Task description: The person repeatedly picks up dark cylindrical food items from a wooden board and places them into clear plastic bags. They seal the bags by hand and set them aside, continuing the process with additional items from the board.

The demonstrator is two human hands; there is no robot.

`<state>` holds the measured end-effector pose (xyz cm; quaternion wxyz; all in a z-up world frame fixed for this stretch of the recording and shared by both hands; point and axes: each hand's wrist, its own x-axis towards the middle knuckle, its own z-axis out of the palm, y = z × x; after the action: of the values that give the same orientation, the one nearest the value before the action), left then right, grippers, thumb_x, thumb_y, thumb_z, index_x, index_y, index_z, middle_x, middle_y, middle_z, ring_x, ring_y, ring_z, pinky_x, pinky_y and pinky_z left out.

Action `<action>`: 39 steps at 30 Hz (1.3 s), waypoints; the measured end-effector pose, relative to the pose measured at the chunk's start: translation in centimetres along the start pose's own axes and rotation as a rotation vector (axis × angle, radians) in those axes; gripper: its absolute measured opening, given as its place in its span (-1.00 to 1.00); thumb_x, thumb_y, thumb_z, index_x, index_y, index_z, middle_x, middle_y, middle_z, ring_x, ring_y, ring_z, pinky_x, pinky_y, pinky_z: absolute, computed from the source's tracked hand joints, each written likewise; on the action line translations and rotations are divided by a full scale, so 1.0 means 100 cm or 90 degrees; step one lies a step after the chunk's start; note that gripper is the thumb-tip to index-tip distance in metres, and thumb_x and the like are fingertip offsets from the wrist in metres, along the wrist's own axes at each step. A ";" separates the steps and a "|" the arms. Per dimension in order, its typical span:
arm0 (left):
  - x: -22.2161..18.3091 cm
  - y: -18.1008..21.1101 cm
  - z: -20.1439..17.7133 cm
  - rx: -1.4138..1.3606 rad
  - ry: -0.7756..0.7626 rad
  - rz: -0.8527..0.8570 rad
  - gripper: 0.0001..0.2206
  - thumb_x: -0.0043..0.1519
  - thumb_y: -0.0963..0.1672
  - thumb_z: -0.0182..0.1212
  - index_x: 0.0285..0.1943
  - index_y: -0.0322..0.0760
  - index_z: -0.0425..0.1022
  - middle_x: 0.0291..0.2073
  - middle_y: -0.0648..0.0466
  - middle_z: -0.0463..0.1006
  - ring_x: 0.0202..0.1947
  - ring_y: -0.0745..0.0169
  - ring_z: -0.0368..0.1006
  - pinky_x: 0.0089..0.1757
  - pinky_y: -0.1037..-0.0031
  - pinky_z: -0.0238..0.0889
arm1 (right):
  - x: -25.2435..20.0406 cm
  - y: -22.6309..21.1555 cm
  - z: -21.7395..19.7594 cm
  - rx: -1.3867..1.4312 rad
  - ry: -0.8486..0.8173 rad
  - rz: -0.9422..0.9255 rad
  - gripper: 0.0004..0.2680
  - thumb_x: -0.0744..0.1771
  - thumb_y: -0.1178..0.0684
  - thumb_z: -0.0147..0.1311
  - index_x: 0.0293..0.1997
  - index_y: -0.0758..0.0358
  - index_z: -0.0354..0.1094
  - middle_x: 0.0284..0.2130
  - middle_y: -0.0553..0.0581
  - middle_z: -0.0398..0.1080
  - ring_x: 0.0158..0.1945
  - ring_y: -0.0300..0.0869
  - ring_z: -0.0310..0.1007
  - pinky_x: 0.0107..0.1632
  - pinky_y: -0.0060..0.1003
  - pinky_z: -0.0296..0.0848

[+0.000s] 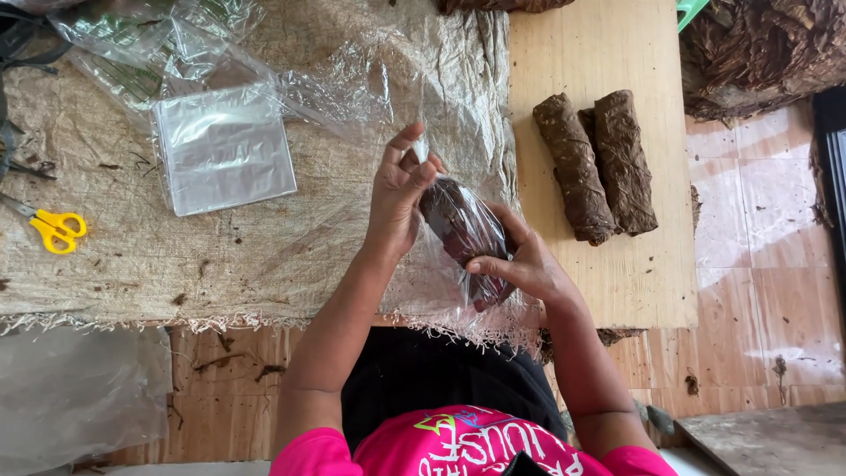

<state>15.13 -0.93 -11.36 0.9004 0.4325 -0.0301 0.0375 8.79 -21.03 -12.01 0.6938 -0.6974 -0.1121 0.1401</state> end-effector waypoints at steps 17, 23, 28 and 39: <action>-0.006 -0.001 -0.004 0.120 -0.225 -0.070 -0.43 0.10 -0.23 0.53 0.31 -0.24 0.40 0.23 -0.11 0.40 0.06 0.05 0.38 0.07 0.19 0.40 | 0.005 0.011 -0.017 -0.127 0.156 -0.277 -0.26 0.19 -0.38 0.25 0.48 0.20 0.14 0.05 0.32 0.36 0.15 0.04 0.28 0.21 0.15 0.34; 0.006 -0.004 -0.017 0.033 -0.182 -0.018 -0.34 0.15 -0.24 0.51 0.44 -0.23 0.26 0.00 0.04 0.51 -0.03 0.32 0.52 -0.01 0.47 0.51 | 0.000 0.025 -0.029 0.045 0.310 -0.108 -0.87 0.26 0.20 0.37 -0.24 0.41 0.52 -0.46 0.07 0.37 -0.38 -0.30 0.35 -0.27 -0.43 0.38; -0.001 0.009 0.003 0.114 -0.227 -0.032 -0.37 0.16 -0.20 0.52 0.41 -0.16 0.27 -0.01 -0.05 0.49 -0.13 0.21 0.55 -0.11 0.42 0.59 | -0.006 0.022 -0.040 -0.029 0.476 -0.206 -0.91 0.33 0.22 0.33 -0.32 0.33 0.47 -0.37 0.12 0.46 -0.34 -0.36 0.34 -0.26 -0.45 0.34; -0.034 0.008 0.011 0.219 -0.236 -0.006 -0.49 0.18 -0.16 0.50 0.24 -0.20 0.29 -0.03 -0.20 0.51 -0.20 0.00 0.54 -0.27 0.33 0.60 | -0.044 0.009 -0.022 0.167 0.377 -0.262 -0.75 0.26 0.33 0.32 -0.05 0.34 0.32 -0.38 0.10 0.42 -0.43 -0.33 0.39 -0.39 -0.47 0.48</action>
<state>11.69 -1.44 -10.39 0.7927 0.5791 -0.1856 -0.0418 5.45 -24.67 -12.75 0.7933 -0.5757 -0.0254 -0.1965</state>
